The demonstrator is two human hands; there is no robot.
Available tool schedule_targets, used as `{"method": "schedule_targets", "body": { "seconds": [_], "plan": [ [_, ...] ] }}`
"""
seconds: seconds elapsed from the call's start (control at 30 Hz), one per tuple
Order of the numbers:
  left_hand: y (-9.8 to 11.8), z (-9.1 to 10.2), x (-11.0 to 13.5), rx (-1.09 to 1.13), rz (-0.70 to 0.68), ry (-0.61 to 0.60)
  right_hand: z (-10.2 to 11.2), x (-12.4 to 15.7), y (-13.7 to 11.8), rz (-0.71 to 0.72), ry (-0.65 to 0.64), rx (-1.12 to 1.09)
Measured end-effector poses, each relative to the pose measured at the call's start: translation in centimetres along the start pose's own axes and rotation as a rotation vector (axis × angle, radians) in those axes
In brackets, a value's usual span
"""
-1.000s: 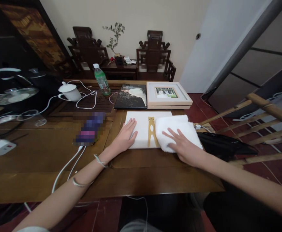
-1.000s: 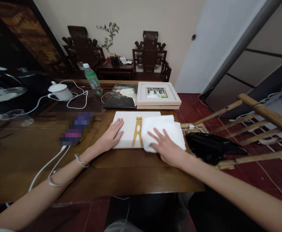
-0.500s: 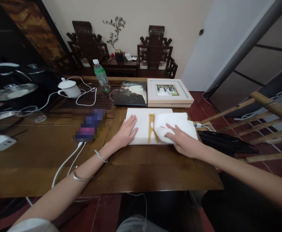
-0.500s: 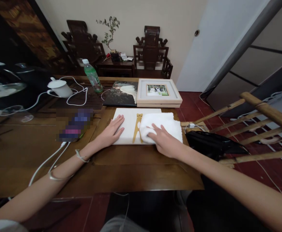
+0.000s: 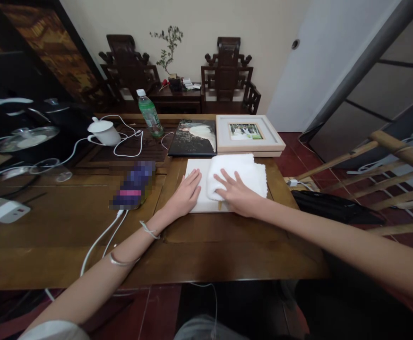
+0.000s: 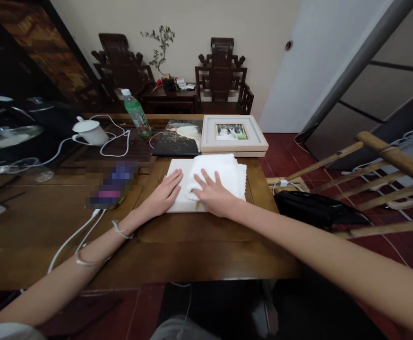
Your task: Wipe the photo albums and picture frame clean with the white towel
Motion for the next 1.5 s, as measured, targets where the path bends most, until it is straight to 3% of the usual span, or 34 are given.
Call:
{"method": "schedule_targets", "body": {
  "seconds": [0.2,0.37,0.53,0.77,0.93,1.33,1.5],
  "plan": [
    [0.1,0.1,0.0,-0.009,0.014,-0.010,0.2,5.4,-5.1,0.093,-0.112,-0.141],
    [0.2,0.1,0.0,-0.013,0.019,-0.021,0.8,6.9,-5.9,0.129,-0.177,-0.190],
    [0.0,0.0,0.0,-0.010,0.005,-0.008,1.1,4.6,-3.3,0.155,-0.116,-0.150],
    [-0.1,0.0,0.0,-0.007,0.002,-0.007,0.9,-1.9,1.8,0.055,-0.008,-0.020],
    [0.0,0.1,-0.1,-0.001,0.012,-0.010,0.5,-3.6,2.5,-0.056,0.015,0.009],
    [0.0,0.1,-0.1,-0.010,0.018,-0.020,0.3,4.3,-5.3,0.029,-0.103,-0.080],
    [0.0,0.1,-0.1,-0.009,0.014,-0.024,1.3,4.2,-4.6,0.061,-0.110,-0.123]
  ]
}}
Point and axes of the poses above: each hand's wrist, its own x-axis away from the middle knuckle, its own z-axis out of the back of the hand, y = z × x, the point moved 2 cm from there along -x, towards the middle knuckle, and after that the axes turned 7 degrees about -x, right-handed, at the moved point
